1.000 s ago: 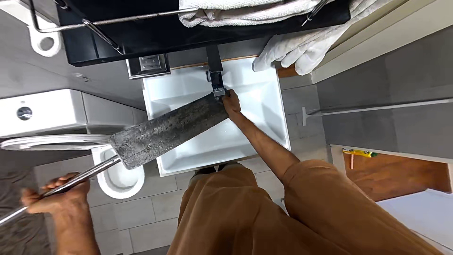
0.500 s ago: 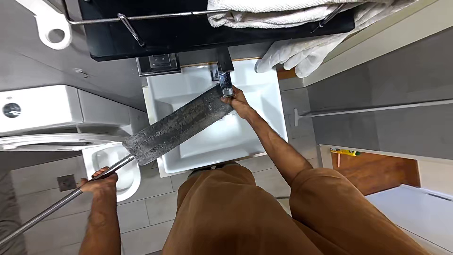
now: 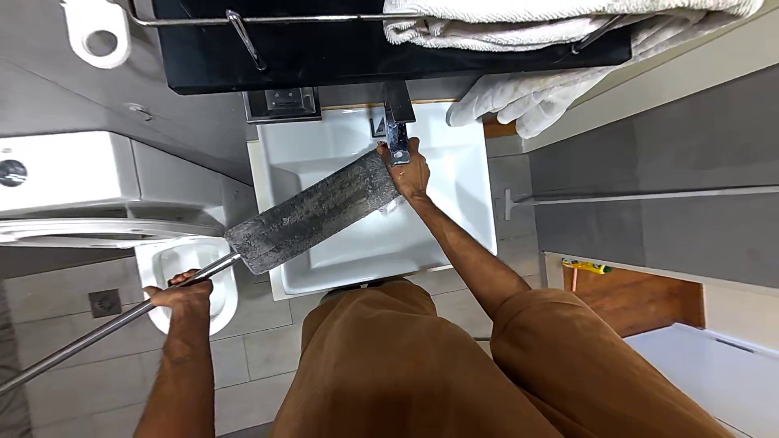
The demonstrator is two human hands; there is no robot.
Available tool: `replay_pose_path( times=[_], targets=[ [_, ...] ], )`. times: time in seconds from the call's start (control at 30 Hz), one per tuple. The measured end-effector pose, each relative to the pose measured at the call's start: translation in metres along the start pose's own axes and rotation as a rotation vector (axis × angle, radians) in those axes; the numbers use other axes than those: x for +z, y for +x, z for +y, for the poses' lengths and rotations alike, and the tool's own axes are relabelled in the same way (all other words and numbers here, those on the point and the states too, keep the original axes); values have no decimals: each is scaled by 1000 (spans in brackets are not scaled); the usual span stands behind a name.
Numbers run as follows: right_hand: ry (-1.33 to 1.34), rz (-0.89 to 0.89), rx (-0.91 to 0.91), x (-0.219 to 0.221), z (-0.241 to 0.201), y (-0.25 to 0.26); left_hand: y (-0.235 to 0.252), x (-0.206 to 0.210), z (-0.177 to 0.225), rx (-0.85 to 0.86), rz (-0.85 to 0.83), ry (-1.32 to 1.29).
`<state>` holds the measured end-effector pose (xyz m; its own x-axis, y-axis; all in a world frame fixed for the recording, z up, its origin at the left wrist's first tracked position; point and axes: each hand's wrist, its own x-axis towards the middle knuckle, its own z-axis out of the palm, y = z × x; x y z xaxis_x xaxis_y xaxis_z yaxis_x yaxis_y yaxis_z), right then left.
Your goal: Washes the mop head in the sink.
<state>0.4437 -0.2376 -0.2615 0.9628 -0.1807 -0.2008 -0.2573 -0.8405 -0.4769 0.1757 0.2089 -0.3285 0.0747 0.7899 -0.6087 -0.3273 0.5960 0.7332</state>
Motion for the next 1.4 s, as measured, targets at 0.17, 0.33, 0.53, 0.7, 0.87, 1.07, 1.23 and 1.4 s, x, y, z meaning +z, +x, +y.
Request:
replay_pose_path(
  times=[0.17, 0.33, 0.53, 0.7, 0.87, 1.07, 1.23, 1.4],
  targets=[
    [163, -39, -91, -9, 31, 16, -18, 24, -15, -15, -33, -1],
    [202, 3, -102, -17, 61, 34, -42, 54, -24, -58, -89, -25],
    [198, 105, -57, -23, 95, 40, -53, 77, -37, -72, -225, -77],
    [246, 148, -25, -38, 112, 51, -64, 105, -51, -112, -290, -83],
    [302, 206, -9, -52, 127, 57, -68, 124, -71, -132, -324, -79],
    [338, 250, 29, -73, 149, 59, -89, 142, -95, -136, -274, -76],
    [351, 255, 29, -84, 166, 68, -107, 142, -111, -146, -256, -79],
    [432, 251, 16, -78, 179, 72, -115, 143, -110, -155, -278, -83]
  ],
)
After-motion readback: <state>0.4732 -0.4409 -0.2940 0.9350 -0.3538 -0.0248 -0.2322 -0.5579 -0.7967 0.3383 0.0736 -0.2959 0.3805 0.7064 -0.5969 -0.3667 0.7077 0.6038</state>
